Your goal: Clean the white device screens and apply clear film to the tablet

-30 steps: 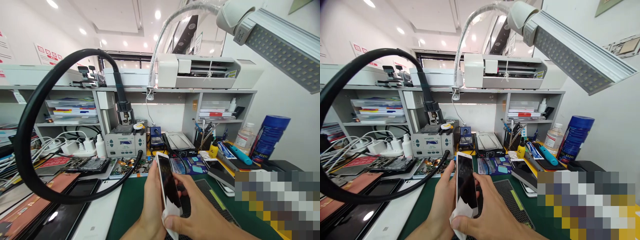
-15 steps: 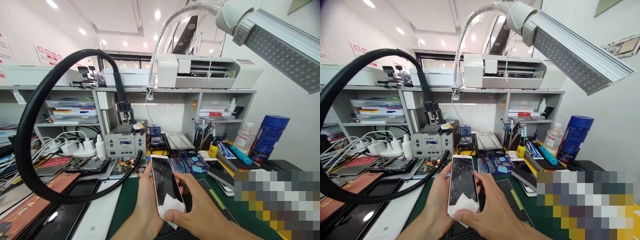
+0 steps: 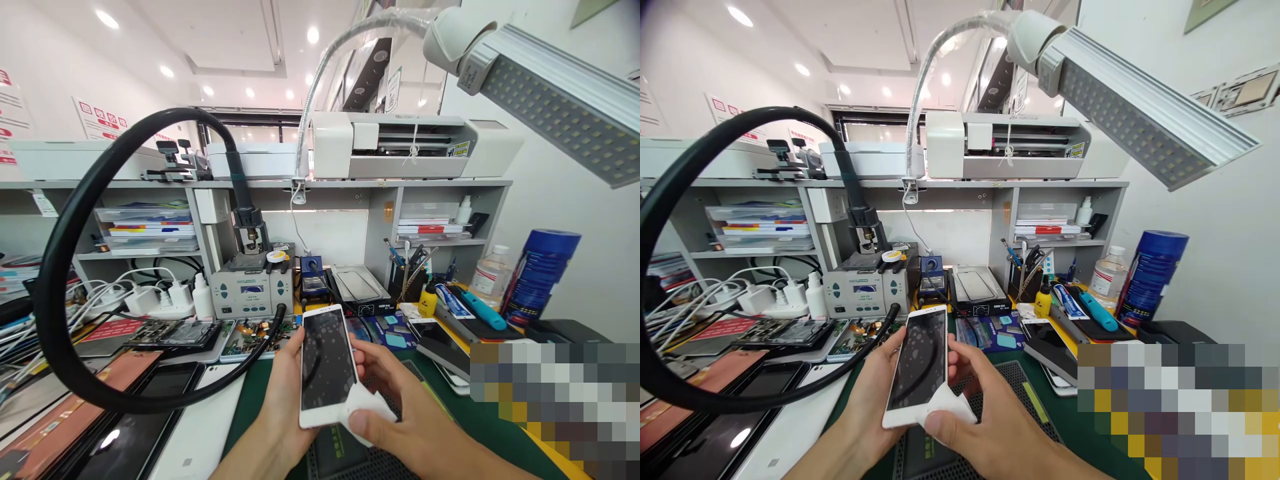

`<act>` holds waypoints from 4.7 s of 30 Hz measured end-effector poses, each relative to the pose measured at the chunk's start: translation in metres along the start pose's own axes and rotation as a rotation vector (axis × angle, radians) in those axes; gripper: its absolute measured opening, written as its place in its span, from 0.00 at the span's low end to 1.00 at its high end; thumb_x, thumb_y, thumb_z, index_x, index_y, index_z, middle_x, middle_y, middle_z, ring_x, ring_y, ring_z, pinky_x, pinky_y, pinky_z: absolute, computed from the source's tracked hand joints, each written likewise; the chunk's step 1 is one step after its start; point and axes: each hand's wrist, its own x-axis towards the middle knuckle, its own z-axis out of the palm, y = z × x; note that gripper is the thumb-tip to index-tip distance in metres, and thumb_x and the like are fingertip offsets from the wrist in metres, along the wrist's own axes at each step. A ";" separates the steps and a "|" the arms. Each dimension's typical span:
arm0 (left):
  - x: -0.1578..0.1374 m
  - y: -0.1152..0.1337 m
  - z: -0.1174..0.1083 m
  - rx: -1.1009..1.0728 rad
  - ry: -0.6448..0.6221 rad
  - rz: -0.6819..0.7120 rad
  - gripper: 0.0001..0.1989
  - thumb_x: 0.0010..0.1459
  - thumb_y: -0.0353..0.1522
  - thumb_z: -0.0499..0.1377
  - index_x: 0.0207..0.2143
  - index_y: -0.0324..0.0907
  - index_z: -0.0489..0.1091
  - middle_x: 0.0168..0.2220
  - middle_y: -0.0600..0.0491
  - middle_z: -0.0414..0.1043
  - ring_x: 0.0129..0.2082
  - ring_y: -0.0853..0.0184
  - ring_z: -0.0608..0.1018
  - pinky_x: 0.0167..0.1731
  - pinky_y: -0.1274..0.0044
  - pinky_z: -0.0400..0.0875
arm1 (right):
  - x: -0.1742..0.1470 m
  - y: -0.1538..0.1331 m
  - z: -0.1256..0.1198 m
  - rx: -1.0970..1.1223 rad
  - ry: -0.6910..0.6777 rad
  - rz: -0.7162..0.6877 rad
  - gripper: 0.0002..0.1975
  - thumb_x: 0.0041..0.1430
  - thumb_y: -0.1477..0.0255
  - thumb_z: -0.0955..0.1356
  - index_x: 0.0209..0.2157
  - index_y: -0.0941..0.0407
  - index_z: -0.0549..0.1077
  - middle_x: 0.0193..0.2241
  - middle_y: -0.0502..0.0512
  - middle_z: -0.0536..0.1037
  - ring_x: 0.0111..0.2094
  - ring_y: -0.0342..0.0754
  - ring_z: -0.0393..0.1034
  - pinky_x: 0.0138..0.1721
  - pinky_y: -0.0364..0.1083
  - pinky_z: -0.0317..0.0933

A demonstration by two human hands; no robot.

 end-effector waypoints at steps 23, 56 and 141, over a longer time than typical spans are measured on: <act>-0.001 -0.005 -0.001 0.075 -0.061 -0.080 0.21 0.65 0.42 0.55 0.46 0.32 0.75 0.31 0.44 0.80 0.29 0.57 0.82 0.37 0.70 0.73 | 0.008 0.008 -0.009 0.271 -0.093 0.103 0.41 0.46 0.49 0.77 0.57 0.54 0.66 0.47 0.58 0.72 0.46 0.53 0.68 0.43 0.48 0.64; -0.001 -0.009 -0.006 0.191 -0.525 -0.307 0.38 0.65 0.51 0.40 0.44 0.27 0.76 0.40 0.39 0.75 0.33 0.54 0.80 0.35 0.67 0.74 | 0.027 -0.003 -0.028 0.666 -0.015 0.337 0.26 0.68 0.50 0.59 0.36 0.59 0.75 0.26 0.52 0.74 0.24 0.43 0.64 0.27 0.42 0.59; -0.009 -0.026 0.008 0.532 0.144 0.280 0.29 0.53 0.52 0.64 0.49 0.43 0.71 0.35 0.53 0.70 0.31 0.68 0.72 0.32 0.77 0.66 | 0.006 0.013 0.015 -0.443 0.020 0.006 0.44 0.47 0.61 0.77 0.63 0.51 0.58 0.56 0.62 0.66 0.55 0.63 0.63 0.56 0.57 0.59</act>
